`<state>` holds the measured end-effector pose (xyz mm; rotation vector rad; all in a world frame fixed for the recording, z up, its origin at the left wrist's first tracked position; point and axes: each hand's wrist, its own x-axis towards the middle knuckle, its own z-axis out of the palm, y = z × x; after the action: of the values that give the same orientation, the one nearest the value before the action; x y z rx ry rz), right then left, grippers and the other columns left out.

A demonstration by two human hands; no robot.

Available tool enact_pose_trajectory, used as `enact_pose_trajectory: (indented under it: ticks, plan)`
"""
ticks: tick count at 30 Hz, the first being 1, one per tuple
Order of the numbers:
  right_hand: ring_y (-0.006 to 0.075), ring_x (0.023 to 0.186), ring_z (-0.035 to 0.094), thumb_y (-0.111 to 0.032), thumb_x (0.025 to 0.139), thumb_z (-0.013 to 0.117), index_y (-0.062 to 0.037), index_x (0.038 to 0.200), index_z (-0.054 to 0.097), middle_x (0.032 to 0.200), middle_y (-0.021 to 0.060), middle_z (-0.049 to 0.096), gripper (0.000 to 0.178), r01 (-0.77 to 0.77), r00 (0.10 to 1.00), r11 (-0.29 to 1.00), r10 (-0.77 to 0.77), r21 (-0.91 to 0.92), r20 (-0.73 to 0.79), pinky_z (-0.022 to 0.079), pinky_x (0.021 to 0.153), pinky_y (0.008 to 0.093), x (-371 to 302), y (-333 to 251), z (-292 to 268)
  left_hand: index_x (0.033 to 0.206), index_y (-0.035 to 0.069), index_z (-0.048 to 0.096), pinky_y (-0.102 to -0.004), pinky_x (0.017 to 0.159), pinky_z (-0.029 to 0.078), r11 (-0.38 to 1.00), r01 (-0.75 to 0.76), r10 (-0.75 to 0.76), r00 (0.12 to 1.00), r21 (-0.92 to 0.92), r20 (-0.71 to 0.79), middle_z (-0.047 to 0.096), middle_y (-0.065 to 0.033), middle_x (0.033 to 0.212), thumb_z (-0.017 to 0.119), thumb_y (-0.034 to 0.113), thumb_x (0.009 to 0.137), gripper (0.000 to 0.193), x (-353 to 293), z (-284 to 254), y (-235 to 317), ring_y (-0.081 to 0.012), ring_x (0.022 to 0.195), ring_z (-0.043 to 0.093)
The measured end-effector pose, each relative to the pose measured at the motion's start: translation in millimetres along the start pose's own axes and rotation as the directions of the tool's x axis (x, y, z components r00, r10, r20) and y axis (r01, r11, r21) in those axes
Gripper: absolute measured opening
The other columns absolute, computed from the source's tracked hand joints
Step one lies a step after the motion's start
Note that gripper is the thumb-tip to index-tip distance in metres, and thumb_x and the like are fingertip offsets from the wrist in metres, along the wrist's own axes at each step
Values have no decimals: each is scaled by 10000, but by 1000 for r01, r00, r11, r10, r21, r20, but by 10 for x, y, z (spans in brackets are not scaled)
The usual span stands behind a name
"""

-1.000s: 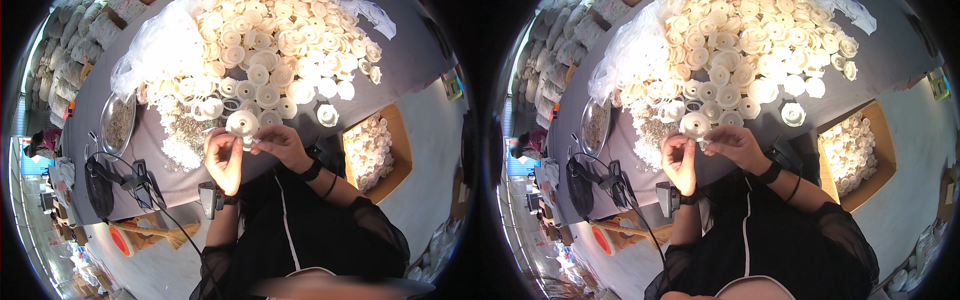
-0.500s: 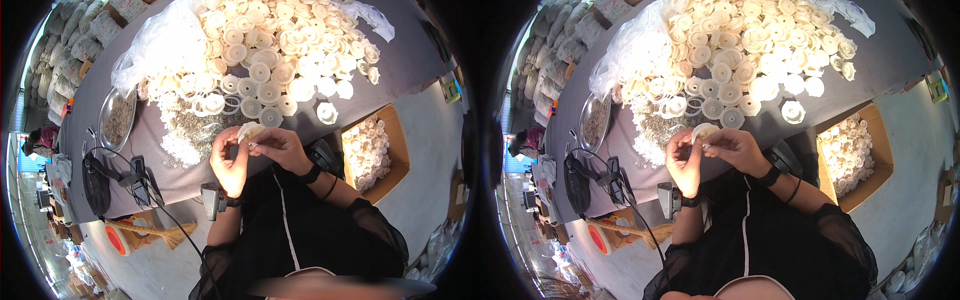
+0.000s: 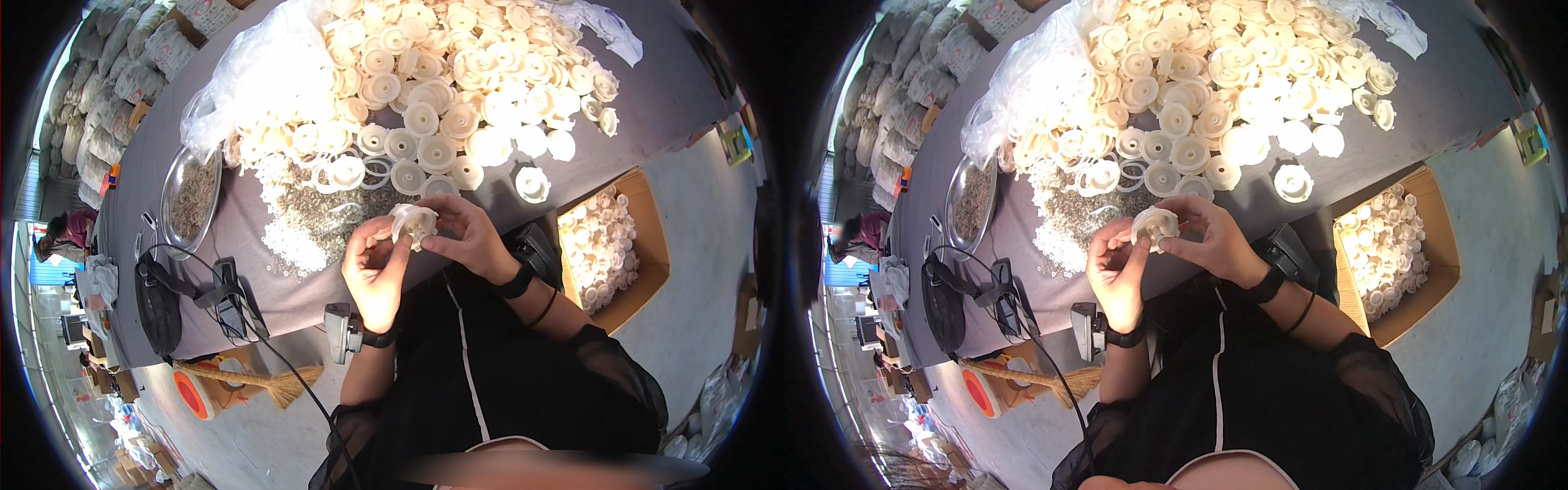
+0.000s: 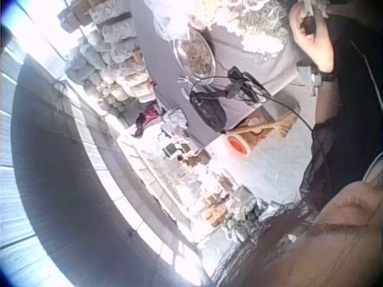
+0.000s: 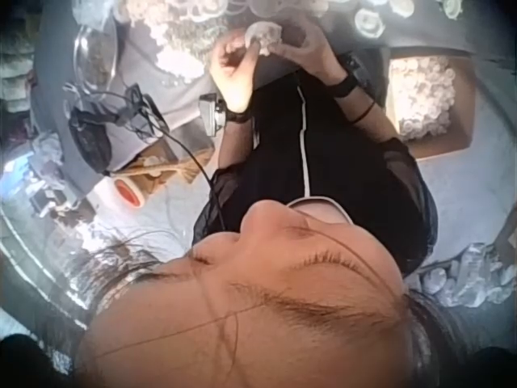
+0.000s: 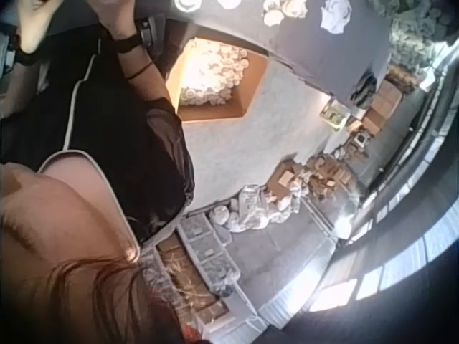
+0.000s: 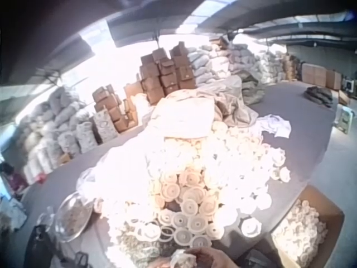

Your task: The person assembles small white plastic components by hand, joining rings and circular pieces together on a work table.

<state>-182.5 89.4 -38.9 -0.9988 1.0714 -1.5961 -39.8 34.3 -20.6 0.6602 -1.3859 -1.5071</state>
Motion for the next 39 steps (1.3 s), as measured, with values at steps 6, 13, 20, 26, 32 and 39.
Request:
enact_pose_trajectory:
  ticks: [6,13,20,26,32,39]
  plan:
    - [129,999,525,-111,768,696,-11,1134,453,1100,62,531,450,-66,997,987,61,149,40,446,844,274,-24,22,-27,1044,-22,538,-247,755,489,1000,13,-13,999,0,33,578,-102,1009,580,-126,769,297,-53,72,76,-137,864,589]
    - [96,914,536,-77,766,676,-30,1075,479,987,27,545,370,-141,990,942,126,304,68,448,787,238,7,36,-36,1049,-25,539,-242,756,491,995,-77,78,997,62,-15,582,-90,990,585,-137,761,312,-113,150,24,-135,891,575]
    - [86,869,547,-98,781,662,-42,1023,493,940,15,562,301,-123,991,913,130,389,8,444,774,232,-22,100,38,1036,-14,550,-248,762,486,943,-200,194,980,266,47,564,-91,1045,587,-108,780,275,-125,140,10,-129,927,561]
    - [97,898,549,-82,803,648,-12,1024,495,973,49,574,277,-32,997,949,54,315,-60,446,797,237,-16,193,73,1089,4,542,-254,789,477,993,-55,55,998,108,6,561,-104,1103,597,-108,765,347,-114,126,23,-151,940,570]
    - [139,917,566,-75,817,602,4,1090,481,1012,73,575,308,-70,982,863,149,500,-120,462,807,281,9,118,-45,1003,25,590,-267,747,472,838,-105,270,933,535,-239,593,-97,1057,595,-4,792,213,222,-687,17,-132,846,574]
    - [138,944,567,-69,827,596,4,1098,473,1017,69,576,306,-123,980,813,191,570,-61,458,833,278,2,142,17,963,10,644,-287,703,477,498,174,315,876,849,-365,610,-129,927,585,41,788,188,578,-2390,-369,-192,769,596]
